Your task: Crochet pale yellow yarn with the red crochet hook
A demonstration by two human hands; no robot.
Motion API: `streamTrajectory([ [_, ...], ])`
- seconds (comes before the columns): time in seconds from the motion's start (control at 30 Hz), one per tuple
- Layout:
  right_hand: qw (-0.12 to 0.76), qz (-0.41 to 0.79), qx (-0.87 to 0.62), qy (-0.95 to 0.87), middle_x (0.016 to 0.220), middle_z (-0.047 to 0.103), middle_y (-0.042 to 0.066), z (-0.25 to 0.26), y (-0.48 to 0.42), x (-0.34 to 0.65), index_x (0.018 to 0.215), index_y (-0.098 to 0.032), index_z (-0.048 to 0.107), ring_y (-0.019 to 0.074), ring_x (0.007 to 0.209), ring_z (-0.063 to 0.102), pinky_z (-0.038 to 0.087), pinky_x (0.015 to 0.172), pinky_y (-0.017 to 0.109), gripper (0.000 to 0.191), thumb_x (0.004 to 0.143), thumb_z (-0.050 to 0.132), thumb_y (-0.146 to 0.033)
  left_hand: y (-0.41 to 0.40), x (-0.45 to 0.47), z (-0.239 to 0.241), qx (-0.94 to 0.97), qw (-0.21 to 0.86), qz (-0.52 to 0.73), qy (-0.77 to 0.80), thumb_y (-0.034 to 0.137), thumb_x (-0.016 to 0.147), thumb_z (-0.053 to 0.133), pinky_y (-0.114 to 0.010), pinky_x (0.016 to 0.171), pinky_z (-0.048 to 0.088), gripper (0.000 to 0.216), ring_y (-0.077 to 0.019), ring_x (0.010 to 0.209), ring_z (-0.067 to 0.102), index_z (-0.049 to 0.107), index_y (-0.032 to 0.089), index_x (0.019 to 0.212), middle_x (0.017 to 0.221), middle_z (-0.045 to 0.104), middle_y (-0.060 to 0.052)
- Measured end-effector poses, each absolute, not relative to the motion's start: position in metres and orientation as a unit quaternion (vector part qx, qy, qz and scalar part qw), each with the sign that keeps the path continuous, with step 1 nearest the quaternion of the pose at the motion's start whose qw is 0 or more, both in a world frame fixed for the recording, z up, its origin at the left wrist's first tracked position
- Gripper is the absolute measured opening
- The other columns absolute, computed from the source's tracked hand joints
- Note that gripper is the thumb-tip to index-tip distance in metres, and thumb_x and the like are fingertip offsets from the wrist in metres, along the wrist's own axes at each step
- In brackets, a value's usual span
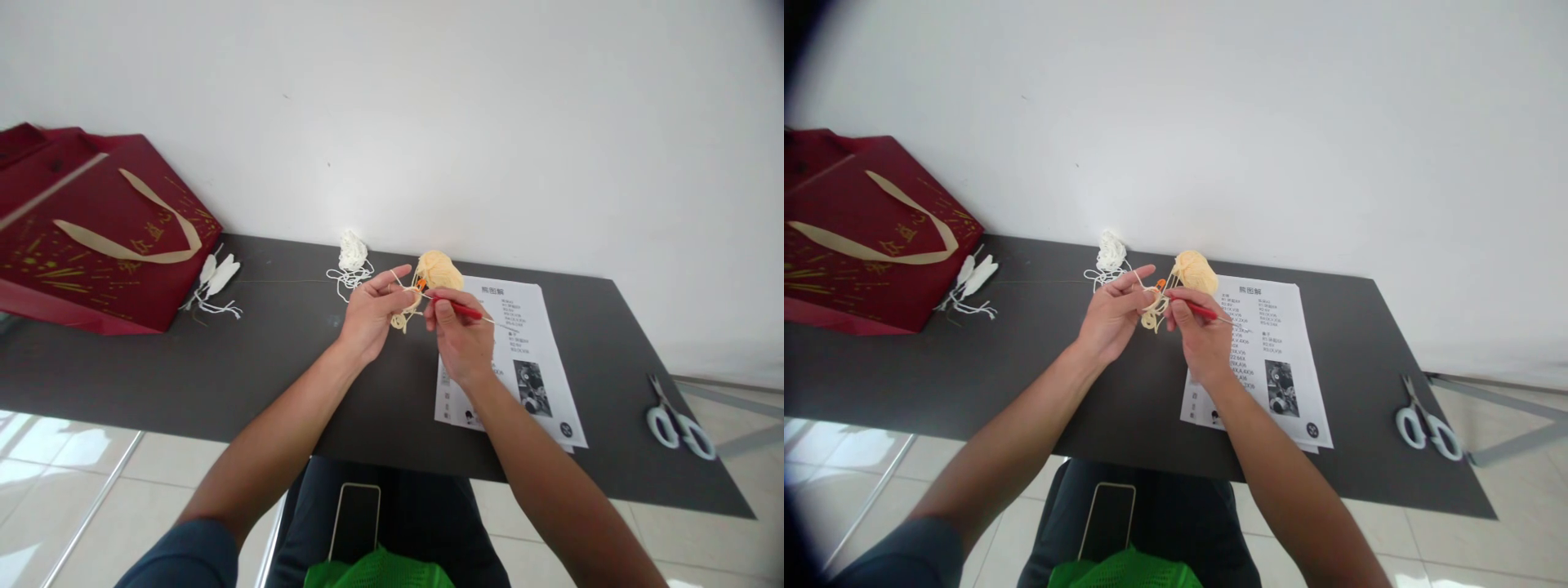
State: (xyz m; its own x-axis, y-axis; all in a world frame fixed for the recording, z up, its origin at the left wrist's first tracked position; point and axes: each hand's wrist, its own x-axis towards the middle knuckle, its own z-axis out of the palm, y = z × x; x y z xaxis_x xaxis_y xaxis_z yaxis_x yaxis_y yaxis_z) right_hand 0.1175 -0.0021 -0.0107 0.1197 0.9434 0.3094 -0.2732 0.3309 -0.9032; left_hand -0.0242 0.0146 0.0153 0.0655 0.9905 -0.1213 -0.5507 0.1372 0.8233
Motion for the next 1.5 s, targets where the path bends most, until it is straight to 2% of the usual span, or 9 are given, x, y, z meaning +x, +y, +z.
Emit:
streamTrajectory([
  [0.13,0.676,0.496,-0.318,-0.443,0.091,0.075,0.0,-0.006,0.005,0.122,0.09,-0.025,0.062,0.0119,0.066,0.065,0.051,0.055,0.026,0.015,0.087,0.076,-0.031,0.015,-0.025,0.013,0.364,0.635,0.565,0.381,0.019,0.064,0.088,-0.024,0.064,0.041,0.051,-0.0056,0.057,0.051,0.076,0.017,0.114,0.063,0.06,0.007],
  [0.47,0.675,0.378,-0.35,-0.528,0.092,0.076,0.0,0.002,0.0,0.13,0.092,-0.023,0.065,0.0088,0.059,0.064,0.053,0.054,0.025,0.01,0.089,0.074,-0.026,0.017,-0.025,0.008,0.415,0.543,0.588,0.432,0.02,0.066,0.083,-0.024,0.063,0.045,0.05,-0.0081,0.059,0.056,0.076,0.018,0.116,0.068,0.067,0.004],
  [0.67,0.679,0.36,-0.366,-0.524,0.089,0.074,0.0,0.007,-0.008,0.122,0.093,-0.023,0.066,0.0099,0.059,0.066,0.055,0.054,0.026,0.008,0.091,0.072,-0.028,0.01,-0.022,0.003,0.512,0.363,0.635,0.451,0.015,0.074,0.073,-0.025,0.064,0.046,0.037,-0.009,0.06,0.053,0.078,0.02,0.11,0.068,0.064,0.004],
  [0.87,0.667,0.35,-0.409,-0.515,0.078,0.07,-0.002,0.013,-0.011,0.12,0.092,-0.021,0.065,0.0098,0.056,0.066,0.054,0.051,0.024,0.013,0.093,0.07,-0.033,0.007,-0.023,0.003,0.596,0.24,0.629,0.438,0.008,0.077,0.067,-0.031,0.08,0.05,0.031,-0.013,0.071,0.058,0.082,0.025,0.098,0.072,0.065,0.002],
  [0.93,0.666,0.363,-0.394,-0.519,0.077,0.07,-0.003,0.013,-0.009,0.122,0.092,-0.022,0.065,0.0093,0.056,0.064,0.053,0.052,0.024,0.012,0.093,0.07,-0.032,0.01,-0.026,0.002,0.597,0.267,0.625,0.425,0.007,0.075,0.067,-0.03,0.078,0.05,0.03,-0.0127,0.07,0.058,0.083,0.025,0.095,0.073,0.066,0.002],
  [1.07,0.667,0.399,-0.333,-0.534,0.088,0.073,-0.001,0.011,-0.006,0.127,0.092,-0.023,0.064,0.0089,0.059,0.064,0.053,0.054,0.026,0.011,0.091,0.073,-0.029,0.017,-0.033,0.002,0.519,0.45,0.617,0.385,0.007,0.069,0.072,-0.024,0.06,0.044,0.036,-0.0098,0.059,0.054,0.083,0.025,0.099,0.067,0.066,0.003],
  [1.2,0.666,0.426,-0.301,-0.534,0.088,0.074,-0.001,0.009,-0.002,0.132,0.089,-0.024,0.063,0.0105,0.063,0.067,0.053,0.054,0.025,0.014,0.088,0.077,-0.028,0.022,-0.036,0.004,0.446,0.566,0.605,0.34,0.004,0.061,0.074,-0.022,0.056,0.042,0.038,-0.0087,0.056,0.056,0.083,0.023,0.092,0.065,0.068,0.003],
  [1.33,0.671,0.474,-0.273,-0.5,0.087,0.074,-0.002,0.007,0.001,0.132,0.089,-0.024,0.063,0.01,0.063,0.066,0.053,0.054,0.024,0.017,0.086,0.079,-0.03,0.021,-0.034,0.009,0.416,0.608,0.591,0.329,0.005,0.058,0.075,-0.022,0.056,0.042,0.034,-0.0086,0.055,0.056,0.083,0.021,0.087,0.064,0.068,0.001],
  [1.5,0.675,0.551,-0.287,-0.398,0.086,0.074,-0.003,0.007,0.002,0.126,0.085,-0.024,0.066,0.0075,0.067,0.067,0.057,0.058,0.019,0.017,0.084,0.081,-0.033,0.017,-0.028,0.006,0.433,0.582,0.596,0.344,0.011,0.063,0.081,-0.022,0.061,0.046,0.024,-0.0087,0.061,0.059,0.081,0.021,0.085,0.07,0.07,0.001],
])
